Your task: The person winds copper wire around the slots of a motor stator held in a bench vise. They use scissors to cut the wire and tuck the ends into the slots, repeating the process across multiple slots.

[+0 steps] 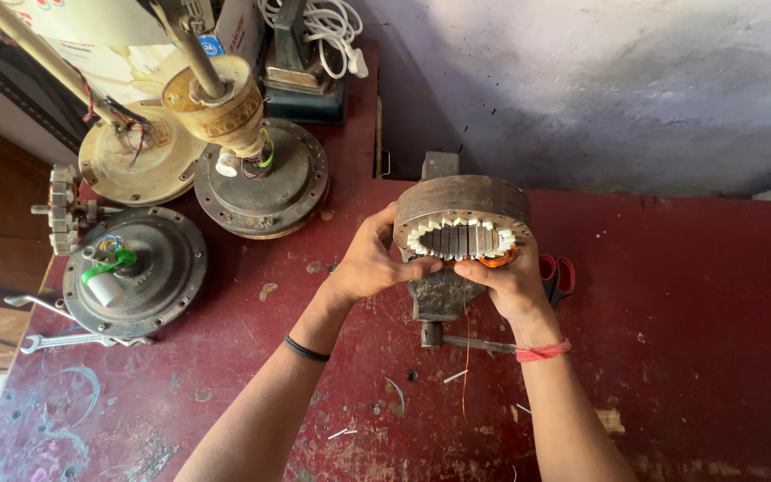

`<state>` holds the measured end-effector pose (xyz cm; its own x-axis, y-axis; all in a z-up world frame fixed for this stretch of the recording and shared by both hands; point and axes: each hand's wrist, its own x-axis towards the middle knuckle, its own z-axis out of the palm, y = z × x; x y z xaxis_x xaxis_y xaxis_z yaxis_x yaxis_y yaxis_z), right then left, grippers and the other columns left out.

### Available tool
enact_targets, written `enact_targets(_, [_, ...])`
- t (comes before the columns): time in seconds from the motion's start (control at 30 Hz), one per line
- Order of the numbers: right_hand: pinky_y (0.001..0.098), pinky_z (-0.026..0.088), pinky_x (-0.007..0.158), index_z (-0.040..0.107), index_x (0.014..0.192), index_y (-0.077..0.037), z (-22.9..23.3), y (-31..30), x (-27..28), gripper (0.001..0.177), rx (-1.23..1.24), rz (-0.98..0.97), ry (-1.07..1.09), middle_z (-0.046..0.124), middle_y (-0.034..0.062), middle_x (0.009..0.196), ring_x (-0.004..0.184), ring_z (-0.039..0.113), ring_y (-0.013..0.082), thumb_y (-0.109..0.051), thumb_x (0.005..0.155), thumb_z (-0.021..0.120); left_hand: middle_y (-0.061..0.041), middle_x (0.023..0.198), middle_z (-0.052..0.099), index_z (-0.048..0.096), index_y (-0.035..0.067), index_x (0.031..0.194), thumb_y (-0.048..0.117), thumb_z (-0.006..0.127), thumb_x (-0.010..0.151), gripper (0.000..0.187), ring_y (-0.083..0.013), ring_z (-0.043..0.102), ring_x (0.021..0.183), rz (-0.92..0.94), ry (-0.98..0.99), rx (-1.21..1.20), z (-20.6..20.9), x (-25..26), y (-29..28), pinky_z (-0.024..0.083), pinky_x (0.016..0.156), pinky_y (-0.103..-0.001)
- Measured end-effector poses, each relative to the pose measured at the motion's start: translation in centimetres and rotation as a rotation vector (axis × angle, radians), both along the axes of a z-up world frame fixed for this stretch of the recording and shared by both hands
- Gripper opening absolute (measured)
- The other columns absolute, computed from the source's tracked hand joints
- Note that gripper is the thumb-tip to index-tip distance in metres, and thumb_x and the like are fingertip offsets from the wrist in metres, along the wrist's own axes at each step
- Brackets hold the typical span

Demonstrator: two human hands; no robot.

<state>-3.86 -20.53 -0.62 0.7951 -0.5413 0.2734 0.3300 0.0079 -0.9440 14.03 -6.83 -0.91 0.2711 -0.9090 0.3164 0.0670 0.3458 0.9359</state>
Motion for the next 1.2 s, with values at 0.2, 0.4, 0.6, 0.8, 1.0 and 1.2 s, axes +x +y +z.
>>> enact_targets(0.2, [0.0353, 0.06, 0.095, 0.067, 0.122, -0.002, -0.1, -0.5, 0.0, 0.055, -0.077, -0.02, 0.042, 0.073, 0.0068, 0.112, 0.104, 0.07, 0.0182, -0.019, 0.074, 0.087, -0.005, 0.132, 0.067, 0.055, 0.002, 0.141, -0.005, 0.086, 0.076, 0.072, -0.0136, 0.059, 0.128, -0.008, -0.027, 0.006, -0.1, 0.3, 0.1, 0.046, 0.116, -0.035])
enact_targets(0.4, [0.0352, 0.059, 0.096, 0.066, 0.122, -0.002, 0.3, -0.3, 0.1, 0.055, -0.022, 0.012, 0.003, 0.072, 0.0062, 0.114, 0.105, 0.069, 0.0178, -0.018, 0.074, 0.087, -0.006, 0.131, 0.068, 0.057, 0.002, 0.14, -0.005, 0.085, 0.077, 0.07, -0.0147, 0.061, 0.126, 0.011, -0.023, 0.013, -0.1, 0.0, 0.2, 0.048, 0.114, -0.036])
enact_targets(0.6, [0.0351, 0.056, 0.099, 0.064, 0.126, -0.001, 1.0, 0.0, 0.0, 0.059, 0.057, 0.051, -0.007, 0.07, 0.0063, 0.115, 0.108, 0.067, 0.0178, -0.01, 0.072, 0.087, -0.004, 0.129, 0.067, 0.055, 0.003, 0.142, -0.004, 0.081, 0.078, 0.069, -0.0139, 0.06, 0.123, -0.002, 0.097, -0.008, -0.1, -1.0, 0.1, 0.048, 0.113, -0.035])
enact_targets(0.8, [0.0348, 0.054, 0.101, 0.065, 0.122, -0.003, 2.2, -0.3, -0.4, 0.054, -0.1, 0.063, 0.011, 0.069, 0.0046, 0.118, 0.111, 0.065, 0.0169, -0.008, 0.072, 0.087, -0.005, 0.127, 0.069, 0.059, 0.003, 0.137, -0.002, 0.085, 0.076, 0.066, -0.0161, 0.062, 0.121, 0.025, 0.047, 0.033, 0.7, -1.0, 0.4, 0.049, 0.111, -0.036])
enact_targets(1.0, [0.0352, 0.055, 0.101, 0.061, 0.125, -0.007, 2.2, 0.2, -0.3, 0.062, -0.022, 0.072, -0.053, 0.067, 0.0018, 0.116, 0.112, 0.064, 0.016, -0.01, 0.068, 0.087, -0.007, 0.124, 0.071, 0.061, 0.003, 0.133, 0.001, 0.087, 0.076, 0.063, -0.018, 0.064, 0.12, 0.009, 0.099, 0.09, 1.4, -1.4, 0.8, 0.05, 0.11, -0.038])
enact_targets(1.2, [0.0349, 0.054, 0.101, 0.063, 0.124, -0.004, 1.7, 0.6, -0.7, 0.059, -0.005, 0.066, -0.058, 0.069, 0.0038, 0.116, 0.111, 0.065, 0.0174, -0.01, 0.071, 0.087, -0.007, 0.122, 0.072, 0.062, 0.002, 0.131, -0.001, 0.083, 0.077, 0.058, -0.0189, 0.066, 0.116, 0.009, 0.104, 0.081, 1.4, -1.9, 0.8, 0.053, 0.107, -0.039])
